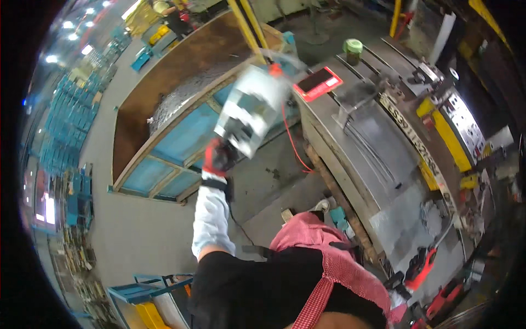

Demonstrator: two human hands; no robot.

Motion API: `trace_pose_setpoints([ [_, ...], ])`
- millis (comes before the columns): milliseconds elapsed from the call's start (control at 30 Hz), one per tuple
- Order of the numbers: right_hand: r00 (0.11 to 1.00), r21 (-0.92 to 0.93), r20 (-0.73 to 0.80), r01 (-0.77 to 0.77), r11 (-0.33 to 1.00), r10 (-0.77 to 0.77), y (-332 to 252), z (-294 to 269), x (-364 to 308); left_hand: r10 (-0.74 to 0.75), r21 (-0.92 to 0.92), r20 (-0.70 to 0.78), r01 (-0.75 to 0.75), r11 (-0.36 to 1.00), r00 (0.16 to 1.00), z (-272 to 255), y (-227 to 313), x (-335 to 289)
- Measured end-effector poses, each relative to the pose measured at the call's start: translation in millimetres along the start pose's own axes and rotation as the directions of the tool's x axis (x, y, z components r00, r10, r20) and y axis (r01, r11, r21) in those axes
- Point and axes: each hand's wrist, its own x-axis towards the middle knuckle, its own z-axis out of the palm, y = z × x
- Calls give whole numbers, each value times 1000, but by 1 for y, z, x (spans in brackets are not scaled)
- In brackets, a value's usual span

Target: Operate a manual metal stamping press to punch shapes out of sheet metal.

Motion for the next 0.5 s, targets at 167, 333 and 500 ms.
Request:
trace_pose_setpoints([
  [167, 958, 164, 279, -115, 980, 66, -33, 59, 30, -15, -16, -121, 13, 1000, 993, 10, -15, 132],
  [333, 803, -38, 589, -82, 996, 89, -59, 128, 68, -495, 64, 320, 503, 862, 808, 143, -117, 113],
  [500, 815, -268, 578, 143, 953, 40, -9, 132, 145, -825, 580, 557, 666, 469, 96, 216, -193, 12],
])
